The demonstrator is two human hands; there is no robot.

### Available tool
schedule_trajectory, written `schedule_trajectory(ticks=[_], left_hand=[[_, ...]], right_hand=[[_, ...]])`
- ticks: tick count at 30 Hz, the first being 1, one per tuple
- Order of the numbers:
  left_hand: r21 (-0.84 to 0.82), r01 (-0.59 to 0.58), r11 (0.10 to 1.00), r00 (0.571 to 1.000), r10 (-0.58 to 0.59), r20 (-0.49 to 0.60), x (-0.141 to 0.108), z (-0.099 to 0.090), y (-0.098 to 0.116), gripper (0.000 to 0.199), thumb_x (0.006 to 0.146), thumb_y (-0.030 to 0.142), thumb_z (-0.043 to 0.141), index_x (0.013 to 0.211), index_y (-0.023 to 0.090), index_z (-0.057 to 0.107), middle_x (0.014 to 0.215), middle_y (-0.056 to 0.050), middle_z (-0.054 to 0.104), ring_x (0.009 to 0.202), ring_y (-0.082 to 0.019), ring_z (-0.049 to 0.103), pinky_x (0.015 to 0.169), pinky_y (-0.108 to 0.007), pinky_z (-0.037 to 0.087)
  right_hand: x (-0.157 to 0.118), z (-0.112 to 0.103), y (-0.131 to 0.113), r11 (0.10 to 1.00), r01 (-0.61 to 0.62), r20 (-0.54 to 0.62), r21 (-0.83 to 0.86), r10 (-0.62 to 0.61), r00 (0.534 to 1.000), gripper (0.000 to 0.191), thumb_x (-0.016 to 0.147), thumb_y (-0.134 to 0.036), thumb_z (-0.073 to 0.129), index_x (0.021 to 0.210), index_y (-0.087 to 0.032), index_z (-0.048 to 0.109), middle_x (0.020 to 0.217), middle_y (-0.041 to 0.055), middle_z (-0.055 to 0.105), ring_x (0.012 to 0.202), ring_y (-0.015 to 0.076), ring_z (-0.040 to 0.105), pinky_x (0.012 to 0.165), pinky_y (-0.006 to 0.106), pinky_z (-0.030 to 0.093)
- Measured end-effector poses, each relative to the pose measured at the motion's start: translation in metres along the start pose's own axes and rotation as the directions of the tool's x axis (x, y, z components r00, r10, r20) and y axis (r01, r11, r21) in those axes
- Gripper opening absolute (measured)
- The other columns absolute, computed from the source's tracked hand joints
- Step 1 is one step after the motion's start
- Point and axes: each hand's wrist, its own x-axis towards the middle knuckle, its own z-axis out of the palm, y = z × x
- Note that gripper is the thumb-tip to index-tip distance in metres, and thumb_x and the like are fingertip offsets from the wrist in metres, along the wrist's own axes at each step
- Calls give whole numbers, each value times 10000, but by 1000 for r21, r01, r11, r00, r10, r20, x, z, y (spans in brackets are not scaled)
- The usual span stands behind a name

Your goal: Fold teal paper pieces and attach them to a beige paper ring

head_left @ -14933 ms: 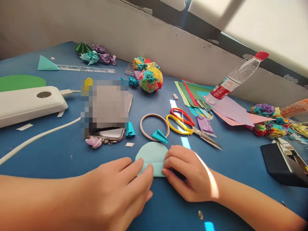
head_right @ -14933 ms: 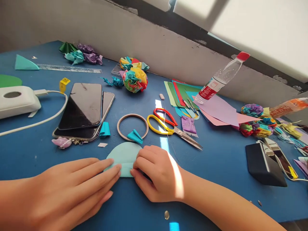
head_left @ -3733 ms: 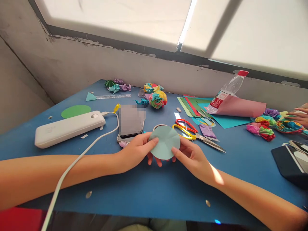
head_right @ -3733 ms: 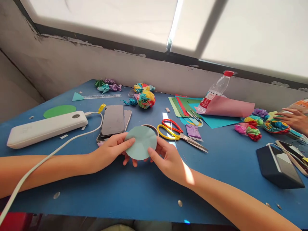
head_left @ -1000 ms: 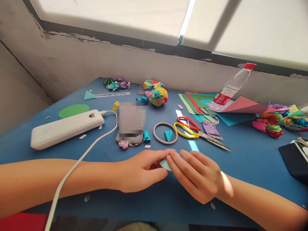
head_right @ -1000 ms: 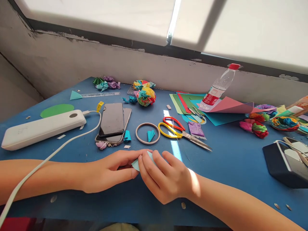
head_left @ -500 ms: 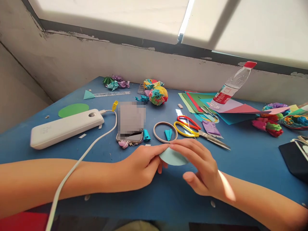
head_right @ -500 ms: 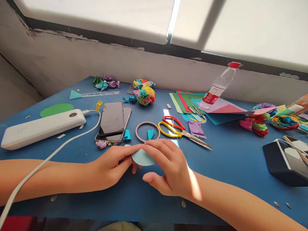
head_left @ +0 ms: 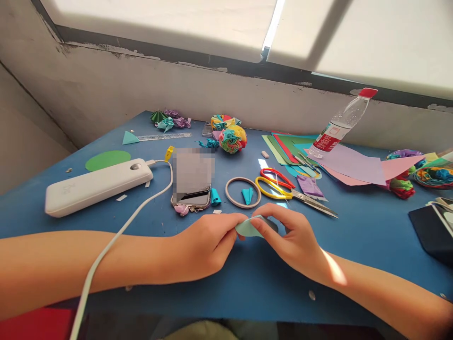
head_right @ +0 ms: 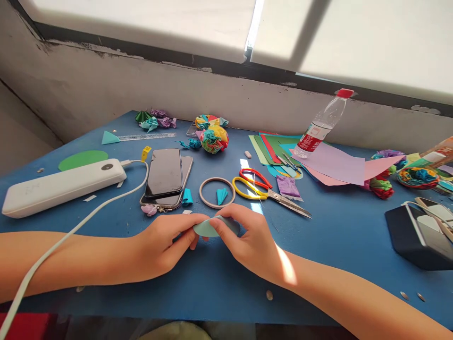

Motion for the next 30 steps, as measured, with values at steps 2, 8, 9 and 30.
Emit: schedule_trajectory(ticks=[2, 8, 9, 30], left_hand=[[-36, -2, 999, 1000, 2, 20, 0, -3, 2, 242, 871, 98, 317, 960, 164, 532, 713, 14, 561, 622, -99, 510, 599, -204, 412], [-84, 43, 996, 998, -39, 47, 2, -5, 3, 181, 895, 221, 397, 840, 157, 558, 644, 19, 558, 550, -92, 474, 519, -200, 365], [-79, 64, 995, 998, -62, 34, 3, -4, 2, 200, 903, 237, 408, 825, 156, 574, 626, 24, 559, 537, -86, 472, 516, -196, 363], [-185, 301, 935, 948, -273, 166, 14, -2, -1, 381, 887, 320, 453, 547, 153, 410, 498, 50, 339, 480, -69, 279, 450, -218, 213]], right_hand=[[0, -1, -1, 999, -27, 18, 30, 27, 999, 140, 869, -263, 552, 779, -179, 618, 702, -6, 620, 641, 104, 540, 621, 207, 449], [0, 1, 1, 998, -42, 21, 40, 41, 999, 121, 856, -253, 566, 775, -182, 621, 695, -8, 621, 632, 103, 531, 610, 206, 441], [0, 2, 1, 999, -37, 20, 37, 36, 999, 110, 852, -244, 571, 774, -185, 621, 692, -13, 621, 629, 98, 530, 606, 199, 438], [-3, 3, 1, 999, -52, 93, -6, 52, 994, 159, 881, -252, 516, 765, -183, 600, 678, -19, 597, 611, 90, 499, 558, 189, 403]])
